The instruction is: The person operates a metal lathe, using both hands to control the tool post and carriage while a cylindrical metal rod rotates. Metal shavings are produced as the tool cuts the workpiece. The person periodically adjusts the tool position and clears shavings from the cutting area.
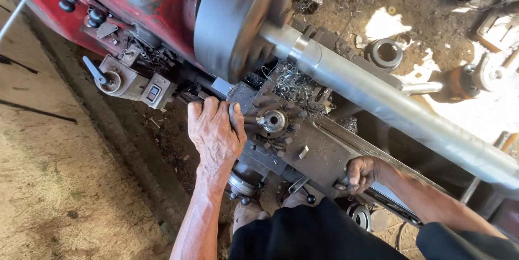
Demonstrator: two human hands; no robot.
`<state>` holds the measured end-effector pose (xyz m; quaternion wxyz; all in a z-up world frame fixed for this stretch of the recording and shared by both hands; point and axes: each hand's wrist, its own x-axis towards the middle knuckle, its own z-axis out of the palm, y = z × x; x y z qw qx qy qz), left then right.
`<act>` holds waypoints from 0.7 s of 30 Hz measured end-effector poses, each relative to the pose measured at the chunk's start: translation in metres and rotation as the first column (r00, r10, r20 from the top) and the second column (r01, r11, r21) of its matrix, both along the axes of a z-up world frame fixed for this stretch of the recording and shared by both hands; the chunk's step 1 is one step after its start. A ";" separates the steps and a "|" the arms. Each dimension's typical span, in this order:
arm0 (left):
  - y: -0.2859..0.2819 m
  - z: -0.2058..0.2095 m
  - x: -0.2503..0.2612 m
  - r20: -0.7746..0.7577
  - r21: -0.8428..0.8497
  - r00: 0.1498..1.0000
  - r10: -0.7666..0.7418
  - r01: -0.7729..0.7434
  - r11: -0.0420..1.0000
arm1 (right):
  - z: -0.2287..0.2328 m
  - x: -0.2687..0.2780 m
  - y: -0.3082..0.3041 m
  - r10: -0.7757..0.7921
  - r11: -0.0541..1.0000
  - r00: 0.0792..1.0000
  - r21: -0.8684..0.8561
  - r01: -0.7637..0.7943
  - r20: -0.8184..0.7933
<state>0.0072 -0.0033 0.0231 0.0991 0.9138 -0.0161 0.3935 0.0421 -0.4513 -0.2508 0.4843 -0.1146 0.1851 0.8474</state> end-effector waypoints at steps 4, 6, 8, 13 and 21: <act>-0.001 0.004 -0.001 -0.002 -0.003 1.000 -0.007 0.007 1.000 | 0.163 0.006 0.064 0.170 0.955 0.737 -0.295 0.042 0.654; -0.001 -0.002 0.000 0.012 0.006 1.000 0.012 -0.012 1.000 | 0.230 0.007 0.083 0.723 0.679 -0.063 -0.724 -0.121 0.688; -0.001 -0.005 -0.003 0.016 0.005 1.000 0.014 -0.015 1.000 | 0.168 -0.053 0.067 0.692 0.684 -0.404 -0.722 0.103 0.598; 0.001 -0.001 0.001 0.029 0.024 1.000 -0.012 0.011 1.000 | 0.084 -0.072 0.051 0.750 0.660 -0.439 -0.598 0.454 0.494; 0.001 0.009 0.001 0.055 0.024 0.998 -0.035 0.034 0.999 | 0.113 -0.049 0.048 0.582 0.809 -0.238 -0.584 0.070 0.778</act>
